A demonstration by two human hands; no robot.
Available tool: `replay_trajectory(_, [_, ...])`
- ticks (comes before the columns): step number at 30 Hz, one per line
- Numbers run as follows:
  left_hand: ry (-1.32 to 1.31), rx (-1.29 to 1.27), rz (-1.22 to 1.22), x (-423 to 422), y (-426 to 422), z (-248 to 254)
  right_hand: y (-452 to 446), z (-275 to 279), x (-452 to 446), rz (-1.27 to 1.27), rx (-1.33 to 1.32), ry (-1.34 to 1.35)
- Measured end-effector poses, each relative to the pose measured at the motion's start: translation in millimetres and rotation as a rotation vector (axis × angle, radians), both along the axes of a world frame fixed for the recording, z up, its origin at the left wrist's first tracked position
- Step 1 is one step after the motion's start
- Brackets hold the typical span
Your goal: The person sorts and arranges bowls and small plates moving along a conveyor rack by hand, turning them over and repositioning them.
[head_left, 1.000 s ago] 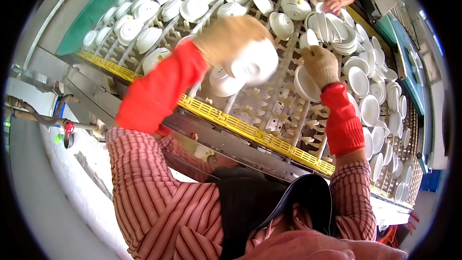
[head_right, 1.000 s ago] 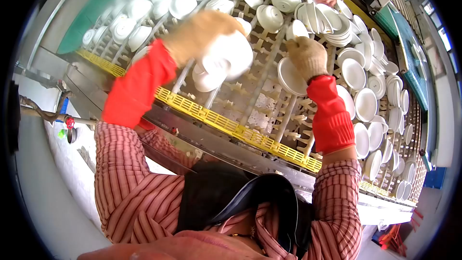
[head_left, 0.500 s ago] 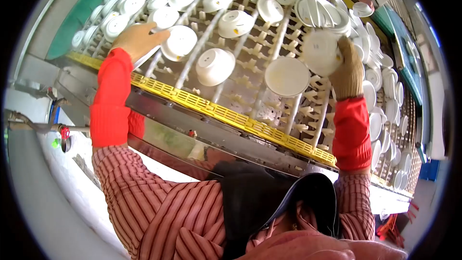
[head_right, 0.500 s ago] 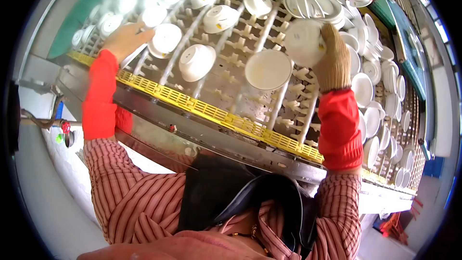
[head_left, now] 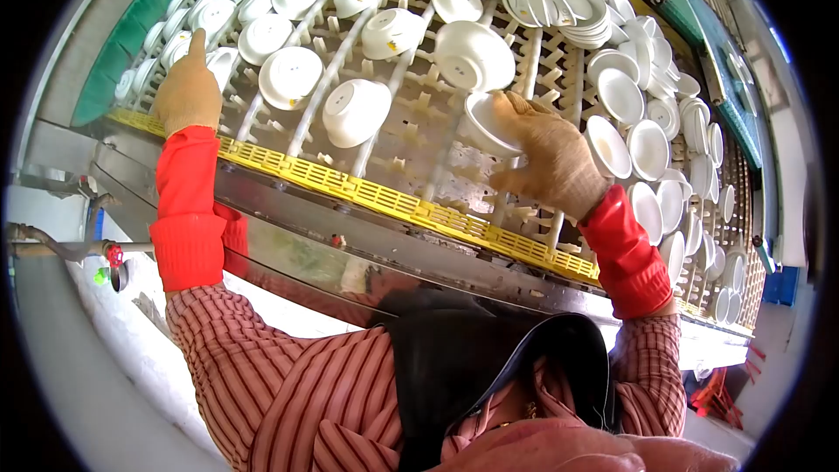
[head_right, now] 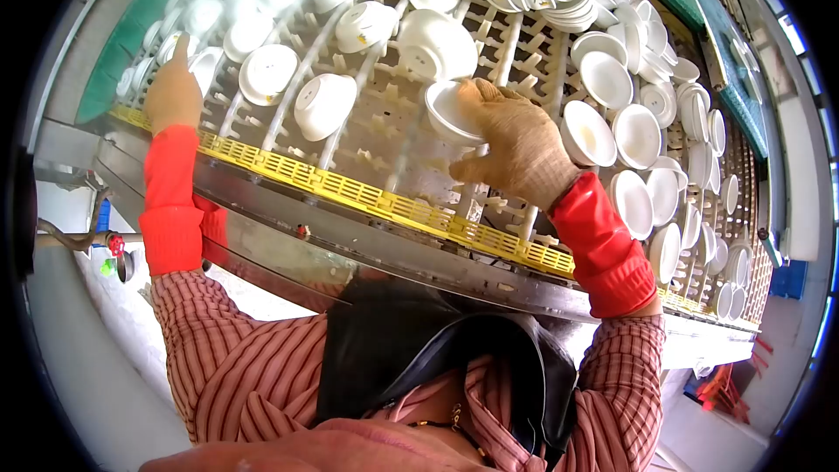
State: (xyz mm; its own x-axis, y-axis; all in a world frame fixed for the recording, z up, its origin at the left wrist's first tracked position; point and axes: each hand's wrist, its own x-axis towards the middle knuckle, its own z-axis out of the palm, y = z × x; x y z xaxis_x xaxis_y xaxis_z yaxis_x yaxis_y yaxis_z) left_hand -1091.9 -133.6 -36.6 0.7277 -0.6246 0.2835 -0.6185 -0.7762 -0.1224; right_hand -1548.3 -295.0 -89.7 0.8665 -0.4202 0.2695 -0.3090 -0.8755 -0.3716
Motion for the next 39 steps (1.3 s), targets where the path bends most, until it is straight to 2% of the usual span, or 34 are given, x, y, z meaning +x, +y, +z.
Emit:
replay_trajectory(3, [0.025, 0.105, -0.292, 16, 5, -41, -7, -12, -6, 0.006, -0.102, 0.323])
replay_trajectory(4, [0.235, 0.152, -0.321, 5, 1, -45, -13, -19, -8, 0.044, -0.103, 0.223])
replay_trajectory(7, [0.275, 0.253, -0.186, -35, -3, -14, 1, 10, -3, -0.426, 0.586, 0.193])
replay_trajectory(8, [0.279, 0.185, -0.252, -44, -3, -8, -6, -3, -7, -0.361, 0.772, -0.022])
replay_trajectory(10, [0.123, -0.011, -0.486, -44, -16, -30, -3, -2, -3, -0.186, 0.887, -0.277])
replay_trajectory(11, [0.046, -0.112, -0.602, -57, -22, -31, 0, 0, 2, -0.168, 1.021, -0.316])
replay_trajectory(13, [0.269, -0.379, -0.909, -105, -43, -24, 6, 4, 11, -0.150, 1.289, -0.395])
replay_trajectory(14, [0.168, -0.331, -0.996, -125, -50, -23, 1, -17, 14, 0.016, 1.076, -0.454])
replay_trajectory(17, [-0.069, -0.206, -1.203, -162, -70, -21, -11, -31, -3, 0.019, 0.473, -0.321])
replay_trajectory(19, [-0.103, -0.146, -1.259, -176, -82, -24, -8, -31, -26, -0.200, 0.210, -0.346])
replay_trajectory(20, [-0.157, -0.189, -1.331, -176, -93, -33, -8, 1, -35, -0.342, 0.158, -0.012])
replay_trajectory(21, [-0.131, -0.086, -1.320, -177, -103, -39, -15, -5, -48, -0.383, -0.037, -0.030])
replay_trajectory(23, [-0.083, 0.120, -1.306, -182, -125, -50, -33, -11, -77, -0.432, -0.200, 0.173])
replay_trajectory(24, [-0.088, 0.140, -1.245, -181, -134, -59, -39, -19, -91, -0.449, -0.203, 0.261])
replay_trajectory(26, [0.112, 0.007, -1.212, -172, -147, -79, -47, -35, -113, -0.485, -0.206, 0.434])
replay_trajectory(27, [0.210, -0.060, -1.189, -167, -152, -87, -51, -34, -122, -0.482, -0.143, 0.423])
replay_trajectory(28, [0.438, -0.103, -1.064, -181, -141, -63, -52, -31, -127, -0.476, -0.077, 0.410])
replay_trajectory(30, [0.471, -0.341, -1.020, -171, -148, -61, -62, -35, -134, -0.530, 0.260, 0.170])
replay_trajectory(32, [0.625, -0.448, -0.883, -161, -153, -57, -72, -29, -137, -0.549, 0.560, -0.100])
replay_trajectory(33, [0.698, -0.510, -0.813, -157, -155, -54, -80, -28, -133, -0.462, 0.346, -0.186])
replay_trajectory(34, [0.640, -0.468, -0.810, -146, -162, -61, -88, -27, -130, -0.397, 0.112, -0.263])
replay_trajectory(37, [0.241, -0.317, -0.810, -135, -165, -82, -88, -14, -91, -0.315, 0.037, -0.407])
replay_trajectory(39, [-0.136, -0.186, -0.760, -158, -143, -57, -100, -11, -71, -0.365, 0.835, -0.633])
